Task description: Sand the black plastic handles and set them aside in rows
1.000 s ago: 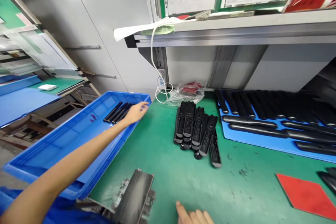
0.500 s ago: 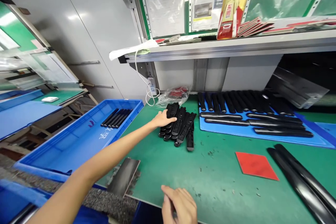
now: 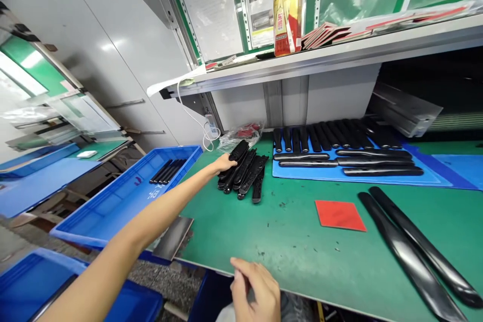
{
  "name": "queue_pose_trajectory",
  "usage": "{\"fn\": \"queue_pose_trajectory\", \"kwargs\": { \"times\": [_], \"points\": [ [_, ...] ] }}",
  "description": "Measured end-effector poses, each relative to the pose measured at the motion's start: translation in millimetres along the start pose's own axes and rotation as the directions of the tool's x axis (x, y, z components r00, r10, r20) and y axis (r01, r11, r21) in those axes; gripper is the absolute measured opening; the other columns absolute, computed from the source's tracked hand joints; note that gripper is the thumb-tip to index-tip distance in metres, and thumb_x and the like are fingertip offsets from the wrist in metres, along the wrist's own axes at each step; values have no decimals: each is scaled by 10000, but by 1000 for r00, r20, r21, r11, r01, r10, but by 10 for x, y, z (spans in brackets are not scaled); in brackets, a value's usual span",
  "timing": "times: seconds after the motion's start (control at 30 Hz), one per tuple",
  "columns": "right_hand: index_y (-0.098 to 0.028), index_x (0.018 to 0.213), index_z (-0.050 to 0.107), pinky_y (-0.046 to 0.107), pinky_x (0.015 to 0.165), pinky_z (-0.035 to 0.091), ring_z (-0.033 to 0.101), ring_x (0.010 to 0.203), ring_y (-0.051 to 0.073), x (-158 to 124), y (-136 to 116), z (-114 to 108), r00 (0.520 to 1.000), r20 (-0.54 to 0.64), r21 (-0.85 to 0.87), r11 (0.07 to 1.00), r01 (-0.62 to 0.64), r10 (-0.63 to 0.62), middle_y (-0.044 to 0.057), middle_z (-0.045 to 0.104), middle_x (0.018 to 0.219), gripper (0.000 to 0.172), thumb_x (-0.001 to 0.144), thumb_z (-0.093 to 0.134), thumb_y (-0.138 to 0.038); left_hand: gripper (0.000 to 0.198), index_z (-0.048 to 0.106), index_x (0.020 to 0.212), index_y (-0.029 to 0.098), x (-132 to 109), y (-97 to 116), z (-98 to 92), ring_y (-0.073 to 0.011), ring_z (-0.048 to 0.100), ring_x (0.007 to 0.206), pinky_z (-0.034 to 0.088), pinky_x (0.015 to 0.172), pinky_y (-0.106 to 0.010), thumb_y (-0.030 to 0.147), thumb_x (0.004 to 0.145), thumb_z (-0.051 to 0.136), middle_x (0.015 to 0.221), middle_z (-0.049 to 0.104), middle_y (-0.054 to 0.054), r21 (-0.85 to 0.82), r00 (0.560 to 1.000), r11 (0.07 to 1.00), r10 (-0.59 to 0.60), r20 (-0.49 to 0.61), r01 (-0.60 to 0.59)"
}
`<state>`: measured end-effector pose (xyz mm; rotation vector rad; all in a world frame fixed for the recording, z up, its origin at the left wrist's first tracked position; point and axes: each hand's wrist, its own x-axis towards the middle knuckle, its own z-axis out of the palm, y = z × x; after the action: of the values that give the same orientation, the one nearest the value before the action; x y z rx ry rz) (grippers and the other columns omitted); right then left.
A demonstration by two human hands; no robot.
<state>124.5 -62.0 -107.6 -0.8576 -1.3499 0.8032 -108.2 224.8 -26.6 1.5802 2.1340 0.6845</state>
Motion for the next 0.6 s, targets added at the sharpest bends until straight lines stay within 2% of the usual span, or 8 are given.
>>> {"fn": "queue_pose_trajectory", "kwargs": {
  "times": [0.13, 0.2, 0.3, 0.4, 0.43, 0.5, 0.57, 0.6],
  "points": [
    [-277, 1011, 815, 234, 665, 550, 637, 582, 151, 3, 22, -65, 989, -7, 70, 987, -147, 148, -7, 680, 649, 204, 1006, 620, -335, 379, 637, 1315, 160, -211, 89, -191, -251, 676, 1103, 599, 928, -458, 374, 1004, 678, 1303, 652, -114, -172, 998, 985, 4, -68, -16],
    [-266, 1001, 814, 224, 657, 549, 632, 582, 150, 47, 21, -79, 976, 4, 89, 972, -216, 216, -10, 661, 617, 225, 1016, 621, -381, 349, 637, 1283, 151, -418, 146, -288, -227, 683, 1033, 599, 891, -428, 364, 1008, 667, 1227, 670, -104, -260, 995, 965, 11, -98, -37],
    [-261, 1166, 782, 225, 625, 542, 608, 592, 141, 169, -37, -15, 937, 76, 213, 913, -348, 340, 10, 713, 728, 310, 1020, 624, -485, 298, 620, 1248, 138, -1015, 212, -321, -184, 667, 832, 566, 782, -336, 329, 1019, 607, 942, 678, -47, -396, 994, 914, 54, -93, -86],
    [-283, 1429, 641, 265, 677, 562, 666, 788, 171, 259, -142, 196, 851, 233, 462, 717, -523, 470, 87, 751, 1179, 580, 967, 647, -632, 291, 655, 1196, 169, -1873, 217, -153, -192, 641, 770, 527, 738, -311, 364, 991, 593, 801, 641, -19, -498, 993, 860, 108, -40, -113],
    [-286, 1472, 600, 290, 754, 580, 692, 942, 203, 257, -175, 291, 815, 270, 511, 641, -573, 513, 102, 699, 1336, 647, 950, 651, -664, 276, 673, 1162, 186, -2153, 202, -66, -211, 649, 817, 533, 767, -331, 377, 975, 605, 858, 660, -37, -528, 993, 841, 114, -32, -114],
    [-268, 1504, 561, 345, 963, 566, 623, 1277, 262, 196, -220, 477, 746, 292, 529, 549, -647, 598, 101, 590, 1510, 696, 950, 635, -684, 224, 693, 1114, 220, -2622, 154, 104, -264, 637, 1044, 514, 949, -397, 373, 958, 646, 1083, 674, -87, -542, 982, 820, 128, -137, -182],
    [-238, 1489, 557, 394, 1102, 509, 536, 1416, 288, 82, -235, 605, 686, 282, 497, 509, -703, 671, 107, 591, 1505, 681, 972, 599, -680, 251, 664, 1199, 247, -2929, 103, 215, -283, 575, 1227, 448, 1092, -434, 363, 977, 644, 1291, 626, -109, -588, 973, 786, 73, -219, -191],
    [-226, 1470, 564, 420, 1107, 513, 562, 1393, 300, 23, -234, 634, 672, 281, 463, 517, -720, 685, 117, 632, 1445, 661, 988, 568, -677, 281, 638, 1245, 253, -3024, 82, 237, -279, 567, 1252, 439, 1111, -438, 362, 987, 640, 1330, 614, -112, -642, 974, 747, 26, -226, -169]
  ]
}}
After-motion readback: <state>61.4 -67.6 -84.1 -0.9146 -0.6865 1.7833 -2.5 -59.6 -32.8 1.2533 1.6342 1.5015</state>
